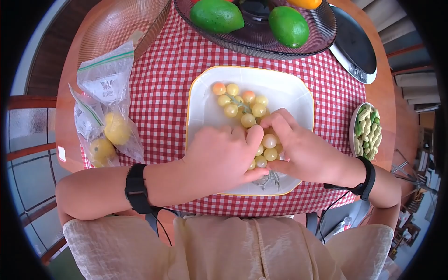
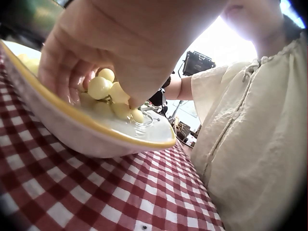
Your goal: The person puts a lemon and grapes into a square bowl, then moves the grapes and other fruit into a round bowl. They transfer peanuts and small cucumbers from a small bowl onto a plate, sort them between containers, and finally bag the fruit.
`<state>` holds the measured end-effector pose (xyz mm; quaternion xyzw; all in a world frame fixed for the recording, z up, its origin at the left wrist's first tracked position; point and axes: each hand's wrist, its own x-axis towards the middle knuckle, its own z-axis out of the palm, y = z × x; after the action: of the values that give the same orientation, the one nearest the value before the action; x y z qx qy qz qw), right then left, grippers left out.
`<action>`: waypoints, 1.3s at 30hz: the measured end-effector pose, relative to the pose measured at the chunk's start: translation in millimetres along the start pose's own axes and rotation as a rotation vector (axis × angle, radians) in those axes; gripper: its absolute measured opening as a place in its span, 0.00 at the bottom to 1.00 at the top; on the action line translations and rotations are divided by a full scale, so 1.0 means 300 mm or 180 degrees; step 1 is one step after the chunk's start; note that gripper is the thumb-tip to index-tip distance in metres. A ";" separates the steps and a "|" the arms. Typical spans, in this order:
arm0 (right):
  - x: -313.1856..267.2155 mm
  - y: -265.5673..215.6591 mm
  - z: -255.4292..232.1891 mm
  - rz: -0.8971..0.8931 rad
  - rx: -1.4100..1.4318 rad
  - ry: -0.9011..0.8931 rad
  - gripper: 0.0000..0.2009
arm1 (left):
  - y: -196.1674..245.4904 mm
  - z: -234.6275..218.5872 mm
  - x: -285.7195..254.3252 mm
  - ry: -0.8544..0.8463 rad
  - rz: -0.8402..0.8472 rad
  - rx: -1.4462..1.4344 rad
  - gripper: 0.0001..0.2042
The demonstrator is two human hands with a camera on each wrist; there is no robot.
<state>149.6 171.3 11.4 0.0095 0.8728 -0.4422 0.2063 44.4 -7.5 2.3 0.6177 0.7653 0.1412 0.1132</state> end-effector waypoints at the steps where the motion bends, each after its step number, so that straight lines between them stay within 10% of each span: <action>1: 0.001 0.000 -0.005 0.0002 -0.0002 -0.0004 0.29 | -0.001 0.003 -0.002 0.0006 0.0033 0.0036 0.27; 27: 0.003 0.038 -0.104 -0.0533 0.0267 -0.0671 0.17 | -0.043 -0.023 -0.049 -0.0053 -0.0411 -0.1343 0.11; 39: -0.017 -0.007 0.011 -0.0486 -0.0598 0.0160 0.24 | -0.015 -0.026 -0.049 -0.0036 -0.0659 -0.1284 0.16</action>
<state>154.9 168.3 13.4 -0.0653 0.9135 -0.3725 0.1500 40.7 -23.3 8.0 0.5015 0.7802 0.2755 0.2526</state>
